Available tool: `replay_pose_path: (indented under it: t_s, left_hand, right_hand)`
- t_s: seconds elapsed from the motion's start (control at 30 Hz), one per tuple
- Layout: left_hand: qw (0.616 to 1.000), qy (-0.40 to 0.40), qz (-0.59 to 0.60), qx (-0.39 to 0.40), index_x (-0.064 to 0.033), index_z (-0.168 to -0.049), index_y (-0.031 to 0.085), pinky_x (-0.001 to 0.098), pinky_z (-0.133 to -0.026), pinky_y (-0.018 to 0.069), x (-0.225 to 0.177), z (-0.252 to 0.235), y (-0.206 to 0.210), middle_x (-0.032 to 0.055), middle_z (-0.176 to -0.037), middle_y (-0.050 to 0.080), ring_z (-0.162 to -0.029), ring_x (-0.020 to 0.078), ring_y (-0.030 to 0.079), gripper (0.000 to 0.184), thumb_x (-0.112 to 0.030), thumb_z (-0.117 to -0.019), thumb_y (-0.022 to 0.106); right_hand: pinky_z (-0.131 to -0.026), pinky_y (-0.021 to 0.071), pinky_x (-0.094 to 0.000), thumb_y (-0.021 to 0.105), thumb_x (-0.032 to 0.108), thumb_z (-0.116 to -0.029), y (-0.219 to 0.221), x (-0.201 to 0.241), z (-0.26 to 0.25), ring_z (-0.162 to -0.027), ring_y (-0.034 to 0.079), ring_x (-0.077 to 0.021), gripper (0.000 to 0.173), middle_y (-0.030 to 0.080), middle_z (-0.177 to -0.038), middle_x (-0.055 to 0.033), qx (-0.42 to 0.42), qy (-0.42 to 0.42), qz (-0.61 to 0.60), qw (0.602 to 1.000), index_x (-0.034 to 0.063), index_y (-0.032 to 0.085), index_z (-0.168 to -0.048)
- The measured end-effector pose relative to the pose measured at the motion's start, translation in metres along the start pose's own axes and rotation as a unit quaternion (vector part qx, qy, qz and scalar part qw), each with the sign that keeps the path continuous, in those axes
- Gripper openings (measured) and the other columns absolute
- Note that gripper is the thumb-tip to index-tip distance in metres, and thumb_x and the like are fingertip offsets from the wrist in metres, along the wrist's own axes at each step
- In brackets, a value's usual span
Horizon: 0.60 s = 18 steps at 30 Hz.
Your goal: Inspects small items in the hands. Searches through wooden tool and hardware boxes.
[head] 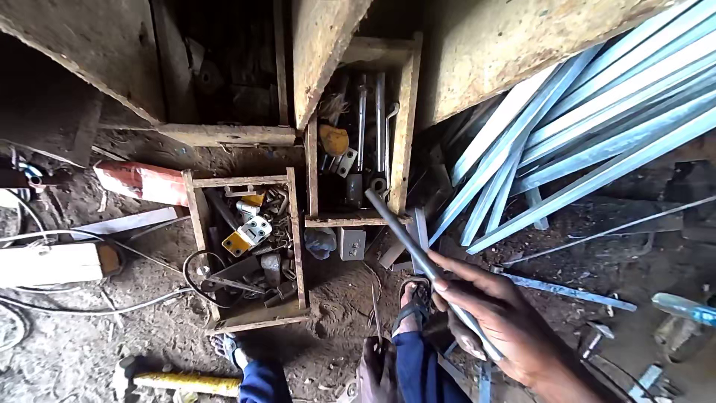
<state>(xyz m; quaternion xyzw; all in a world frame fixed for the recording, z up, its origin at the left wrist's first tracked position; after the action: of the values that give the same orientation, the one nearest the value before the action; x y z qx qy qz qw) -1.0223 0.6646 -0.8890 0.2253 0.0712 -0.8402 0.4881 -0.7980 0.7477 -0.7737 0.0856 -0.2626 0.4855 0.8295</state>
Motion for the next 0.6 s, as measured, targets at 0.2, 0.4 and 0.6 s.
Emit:
replay_pose_path:
  t_s: [0.2,0.4,0.6]
  left_hand:
    - [1.0,-0.01,-0.021,0.002,-0.0064,-0.122,0.062,0.0385,-0.057,0.0534,0.005,-0.002,0.005,0.0034,-0.072,0.063,-0.058,0.0164,0.058,0.032,-0.029,-0.0994,0.062]
    - [1.0,-0.01,-0.023,0.001,-0.0079,-0.123,0.062,0.0385,-0.057,0.0533,0.01,-0.005,0.006,0.0026,-0.072,0.062,-0.058,0.0166,0.058,0.031,-0.03,-0.0997,0.062]
    - [0.999,-0.003,-0.047,0.01,-0.0089,-0.121,0.062,0.0392,-0.056,0.0533,0.01,-0.004,0.009,0.0019,-0.072,0.062,-0.058,0.0161,0.058,0.03,-0.03,-0.0998,0.061]
  right_hand:
    - [-0.04,0.0425,-0.0265,0.061,0.026,-0.1039,0.043,0.003,-0.084,-0.045,0.046,-0.0124,0.048,0.062,-0.083,-0.0093,0.097,0.037,0.049,0.993,0.0296,0.052,-0.151]
    - [-0.036,0.0387,-0.0276,0.062,0.019,-0.1028,-0.01,0.019,-0.069,-0.044,0.043,-0.0132,0.05,0.062,-0.083,-0.0086,-0.097,-0.142,-0.048,0.984,0.0276,0.053,-0.151]
    - [-0.038,0.0457,-0.0313,0.062,0.023,-0.1017,0.006,0.004,-0.043,-0.043,0.048,-0.0177,0.05,0.064,-0.081,-0.0127,0.032,-0.074,0.038,0.996,0.0312,0.054,-0.151]
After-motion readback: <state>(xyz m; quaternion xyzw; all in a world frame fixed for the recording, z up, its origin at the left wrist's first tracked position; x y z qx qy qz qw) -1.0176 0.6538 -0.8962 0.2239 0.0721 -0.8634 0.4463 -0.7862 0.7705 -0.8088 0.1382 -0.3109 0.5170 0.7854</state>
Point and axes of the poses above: each hand's wrist, its own z-axis away from the middle knuckle, its own y-axis out of the palm, x = y × z, the point moved 2 cm from there along -z, towards the middle knuckle
